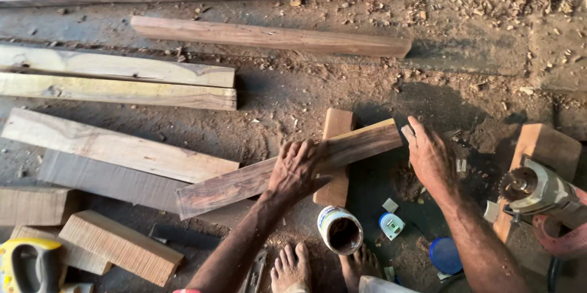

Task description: The person applies a dark liquid from a container onto several wooden boards using their hands, wiping the substance across the surface of the wood.

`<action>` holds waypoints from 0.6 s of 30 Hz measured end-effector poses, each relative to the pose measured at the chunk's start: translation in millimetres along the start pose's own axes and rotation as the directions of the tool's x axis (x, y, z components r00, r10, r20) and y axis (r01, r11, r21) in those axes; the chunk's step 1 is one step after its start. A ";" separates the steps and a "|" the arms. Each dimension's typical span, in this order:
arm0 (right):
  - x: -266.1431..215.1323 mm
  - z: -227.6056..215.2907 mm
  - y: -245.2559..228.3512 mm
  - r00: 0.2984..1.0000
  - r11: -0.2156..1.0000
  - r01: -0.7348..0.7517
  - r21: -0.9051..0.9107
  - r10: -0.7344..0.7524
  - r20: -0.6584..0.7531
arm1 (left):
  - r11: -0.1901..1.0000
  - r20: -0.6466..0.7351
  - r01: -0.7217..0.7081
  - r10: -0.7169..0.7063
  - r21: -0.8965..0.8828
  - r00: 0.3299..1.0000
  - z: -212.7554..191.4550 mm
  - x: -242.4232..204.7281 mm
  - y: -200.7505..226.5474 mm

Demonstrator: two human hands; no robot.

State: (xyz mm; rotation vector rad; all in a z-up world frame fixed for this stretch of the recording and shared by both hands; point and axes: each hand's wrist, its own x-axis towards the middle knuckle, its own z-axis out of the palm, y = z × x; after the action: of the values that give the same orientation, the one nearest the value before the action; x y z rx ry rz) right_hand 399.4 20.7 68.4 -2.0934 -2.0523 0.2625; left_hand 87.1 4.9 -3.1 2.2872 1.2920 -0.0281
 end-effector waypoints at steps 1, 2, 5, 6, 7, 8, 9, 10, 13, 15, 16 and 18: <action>-1.6 1.2 5.4 1.000 1.000 0.000 0.015 0.001 -0.012 | 1.000 -0.033 -0.011 0.011 -0.003 0.999 1.6 1.3 -0.8; -5.3 4.8 8.2 1.000 0.999 0.000 0.032 0.000 -0.014 | 1.000 -0.059 -0.016 0.015 -0.011 0.998 4.6 -2.3 -1.2; -21.9 13.4 10.6 0.996 0.991 0.084 0.106 -0.079 -0.051 | 0.990 -0.230 -0.110 0.129 0.092 0.965 11.1 -5.0 3.9; -13.1 16.6 8.8 0.987 0.980 0.143 0.135 -0.130 -0.098 | 0.992 -0.173 -0.099 0.111 0.081 0.979 5.0 1.8 -0.6; -4.8 18.1 7.1 0.983 0.978 0.153 0.140 -0.137 -0.119 | 0.994 -0.116 -0.085 0.092 0.069 0.989 -2.2 7.5 -4.1; -8.1 17.0 8.4 0.984 0.979 0.146 0.140 -0.128 -0.128 | 0.996 -0.044 -0.078 0.080 0.047 0.996 -4.7 6.6 -1.8; -9.7 16.0 10.5 0.984 0.980 0.138 0.141 -0.119 -0.136 | 0.995 -0.017 0.047 -0.049 -0.091 0.999 -9.3 3.2 -5.7; -12.2 14.6 12.6 0.998 0.991 0.031 0.133 -0.023 -0.061 | 0.958 0.038 0.171 -0.167 -0.229 0.985 -13.6 -4.7 -11.1; -19.0 10.7 22.2 0.994 0.985 -0.111 0.131 0.107 0.034 | 0.950 -0.093 0.177 -0.206 -0.258 0.974 -22.1 -28.8 -26.0; -24.2 10.1 30.4 0.996 0.980 0.049 0.193 -0.035 -0.076 | 0.987 -0.179 0.065 -0.091 -0.150 0.980 -18.3 -36.1 -23.6; -21.6 13.4 32.2 0.999 0.982 0.008 0.191 0.001 -0.047 | 0.996 -0.176 0.010 -0.026 -0.088 0.984 -16.4 -32.9 -20.7; -24.8 21.4 38.3 0.996 0.980 -0.084 0.181 0.082 0.019 | 0.999 -0.118 -0.043 0.042 -0.006 0.992 -9.2 -20.1 -11.4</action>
State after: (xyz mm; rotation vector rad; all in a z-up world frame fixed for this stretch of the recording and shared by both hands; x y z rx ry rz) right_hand 430.1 -4.4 37.4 -2.0723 -1.8713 0.4578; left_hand 64.9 -2.2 5.4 2.3386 1.2979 0.1288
